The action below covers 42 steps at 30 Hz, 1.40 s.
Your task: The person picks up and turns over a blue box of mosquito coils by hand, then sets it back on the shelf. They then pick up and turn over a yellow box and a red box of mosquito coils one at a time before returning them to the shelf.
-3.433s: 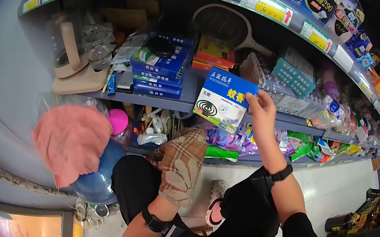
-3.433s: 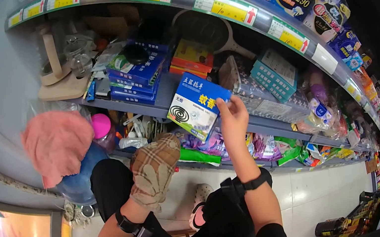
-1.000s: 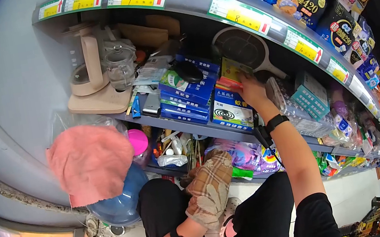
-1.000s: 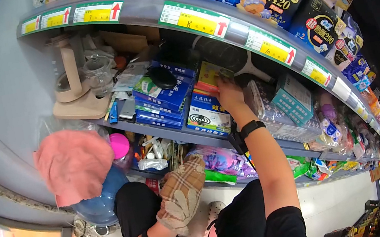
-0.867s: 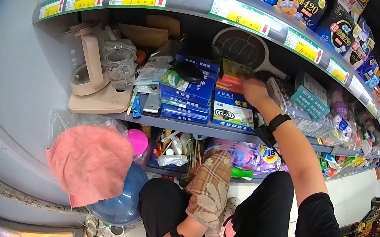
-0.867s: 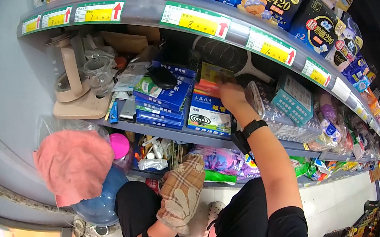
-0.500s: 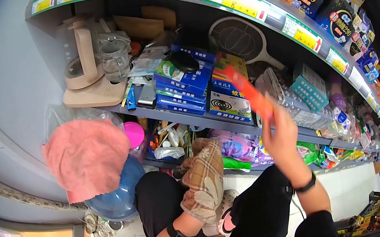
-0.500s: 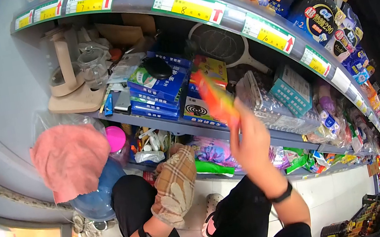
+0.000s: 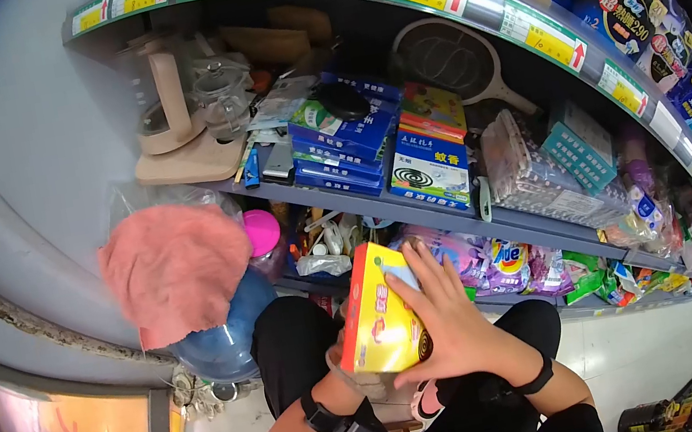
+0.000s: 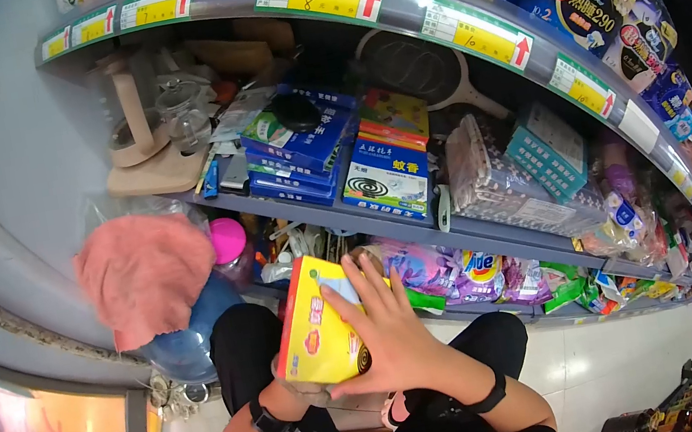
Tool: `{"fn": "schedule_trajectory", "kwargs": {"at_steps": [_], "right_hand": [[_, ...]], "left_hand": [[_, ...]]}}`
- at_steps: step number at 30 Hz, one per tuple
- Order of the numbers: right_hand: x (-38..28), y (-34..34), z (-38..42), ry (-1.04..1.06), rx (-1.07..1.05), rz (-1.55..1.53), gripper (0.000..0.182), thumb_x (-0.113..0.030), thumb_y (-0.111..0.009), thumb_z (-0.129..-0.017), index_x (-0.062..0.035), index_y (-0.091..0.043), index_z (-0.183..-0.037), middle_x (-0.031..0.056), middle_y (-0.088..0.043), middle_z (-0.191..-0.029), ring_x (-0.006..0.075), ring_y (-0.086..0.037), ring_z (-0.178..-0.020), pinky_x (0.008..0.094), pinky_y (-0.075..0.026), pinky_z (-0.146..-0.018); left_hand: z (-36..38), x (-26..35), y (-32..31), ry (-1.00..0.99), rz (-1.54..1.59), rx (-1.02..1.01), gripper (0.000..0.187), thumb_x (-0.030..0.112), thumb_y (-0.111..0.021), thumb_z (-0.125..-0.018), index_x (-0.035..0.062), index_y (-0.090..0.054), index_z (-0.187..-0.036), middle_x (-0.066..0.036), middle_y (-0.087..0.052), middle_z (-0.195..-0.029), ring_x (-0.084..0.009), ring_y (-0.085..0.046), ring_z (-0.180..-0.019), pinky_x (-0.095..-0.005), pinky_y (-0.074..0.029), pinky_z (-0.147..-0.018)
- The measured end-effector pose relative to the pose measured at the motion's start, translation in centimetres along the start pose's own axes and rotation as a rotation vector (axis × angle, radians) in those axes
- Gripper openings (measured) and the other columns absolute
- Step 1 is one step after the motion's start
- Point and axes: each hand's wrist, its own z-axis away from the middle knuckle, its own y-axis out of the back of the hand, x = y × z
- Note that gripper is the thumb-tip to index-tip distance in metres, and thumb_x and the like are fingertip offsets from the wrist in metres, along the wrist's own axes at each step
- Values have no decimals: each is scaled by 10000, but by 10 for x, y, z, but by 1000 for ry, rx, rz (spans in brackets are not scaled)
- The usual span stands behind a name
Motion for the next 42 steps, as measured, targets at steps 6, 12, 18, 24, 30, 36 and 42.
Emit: {"fn": "schedule_trajectory", "kwargs": {"at_steps": [6,12,18,24,30,36,42], "right_hand": [[69,-60,5,-65,257,-329,1188,-551,-868,-585,-80,-319,-1527,332,-225,-1536,521,-288,-1396,585,-269,-1113],[20,-65,28,133,212,-195,1179,-652,-818,-582,-82,-365,-1510,348,-249,-1511,533,-296,-1369,646,-230,-1085],[56,-42,15,-78,369,-83,1187,-610,-829,-573,-87,-341,-1521,355,-242,-1519,523,-320,-1355,621,-260,-1058],[33,-66,37,123,243,-150,1080,-667,-777,-609,-135,-435,-1484,348,-260,-1507,538,-296,-1358,648,-227,-1075],[31,-42,31,8,297,-116,1108,-633,-798,-596,-126,-408,-1500,330,-248,-1529,512,-297,-1369,638,-233,-1070],[60,-50,43,-36,307,-118,1131,-611,-810,-601,-91,-379,-1508,345,-248,-1524,534,-295,-1371,627,-230,-1093],[26,-43,42,90,246,-79,1057,-659,-773,-629,-71,-455,-1448,341,-266,-1520,531,-314,-1361,610,-249,-1089]], "left_hand": [[-32,19,-46,-314,-1185,137,560,254,-565,-1013,109,-347,-1508,-86,-450,-1483,-237,-470,-1336,-386,-415,-1096],[1,13,-23,-59,-240,67,611,292,-585,-988,89,-342,-1512,-119,-415,-1513,-259,-448,-1362,-418,-397,-1119],[-16,-24,23,-81,-225,441,665,329,-605,-964,70,-337,-1515,-153,-379,-1544,-280,-426,-1388,-449,-379,-1141],[-15,6,-26,-61,-242,-91,601,337,-548,-1003,106,-339,-1517,-121,-384,-1536,-258,-418,-1389,-416,-356,-1154],[-6,-25,1,-78,-292,187,626,359,-540,-1004,110,-312,-1531,-112,-357,-1556,-257,-394,-1407,-413,-334,-1165],[-25,-5,-20,-3,-292,93,651,380,-532,-1005,113,-285,-1545,-104,-331,-1575,-257,-369,-1424,-410,-313,-1176],[7,-24,-6,-43,-325,220,690,396,-542,-996,111,-259,-1557,-97,-310,-1590,-267,-341,-1444,-420,-294,-1186]]}}
